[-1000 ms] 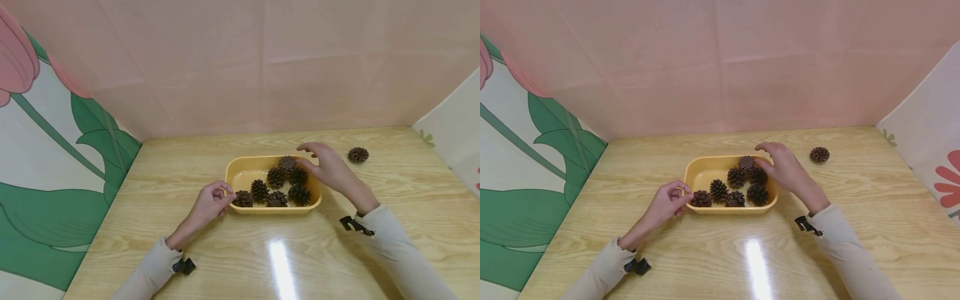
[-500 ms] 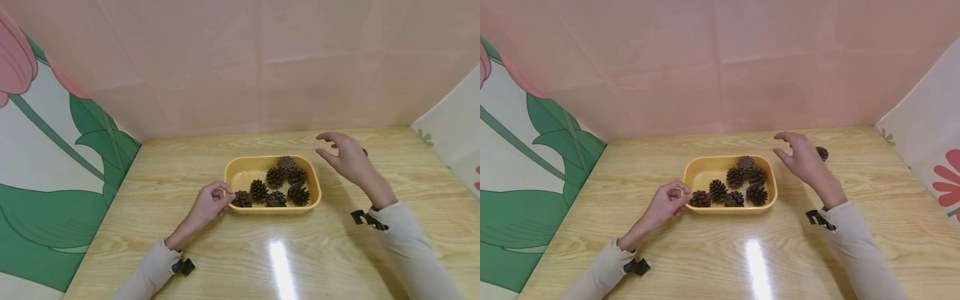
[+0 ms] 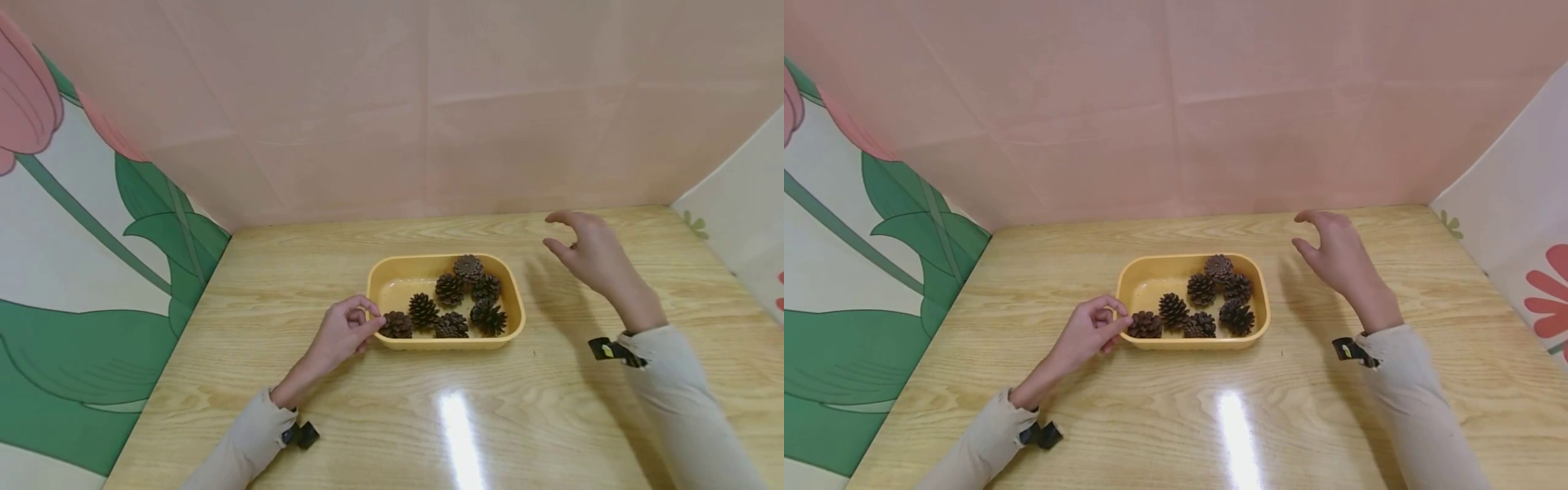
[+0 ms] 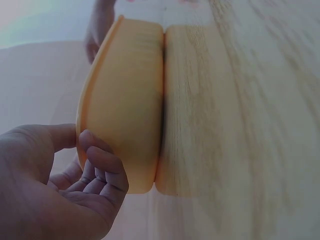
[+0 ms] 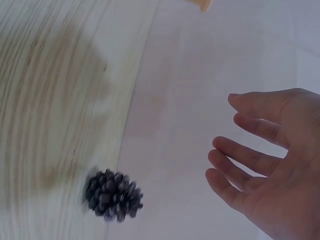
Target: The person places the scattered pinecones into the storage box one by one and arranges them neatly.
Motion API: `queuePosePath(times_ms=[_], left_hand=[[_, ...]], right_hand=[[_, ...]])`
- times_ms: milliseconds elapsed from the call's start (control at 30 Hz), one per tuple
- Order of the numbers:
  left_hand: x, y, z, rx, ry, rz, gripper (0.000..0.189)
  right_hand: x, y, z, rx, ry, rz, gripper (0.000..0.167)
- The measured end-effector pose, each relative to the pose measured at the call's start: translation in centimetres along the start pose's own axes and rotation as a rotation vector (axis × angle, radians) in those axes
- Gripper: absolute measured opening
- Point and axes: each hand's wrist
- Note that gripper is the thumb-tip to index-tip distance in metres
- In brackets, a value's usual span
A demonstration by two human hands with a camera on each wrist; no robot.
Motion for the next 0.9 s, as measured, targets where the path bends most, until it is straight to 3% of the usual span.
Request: queuePosePath(times_ms=[567,900], left_hand=[[-0.2,0.0,0.0,0.008,0.003,-0.001,0.012],[-0.1,0.0,0.0,0.008,0.001,-0.013,0.012]], right_hand=[[-4.1,0.5,0.1,0.002,0.069,-0.064,0.039],[-6.3,0.8,-0.5,0.075,0.135,-0.095,0.044]])
Point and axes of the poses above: each hand's wrist, its own y-axis away from the middle knuckle, its own z-axis out of the back of the hand, x = y × z, and after that the axes turned 3 degrees about -x, right-handed
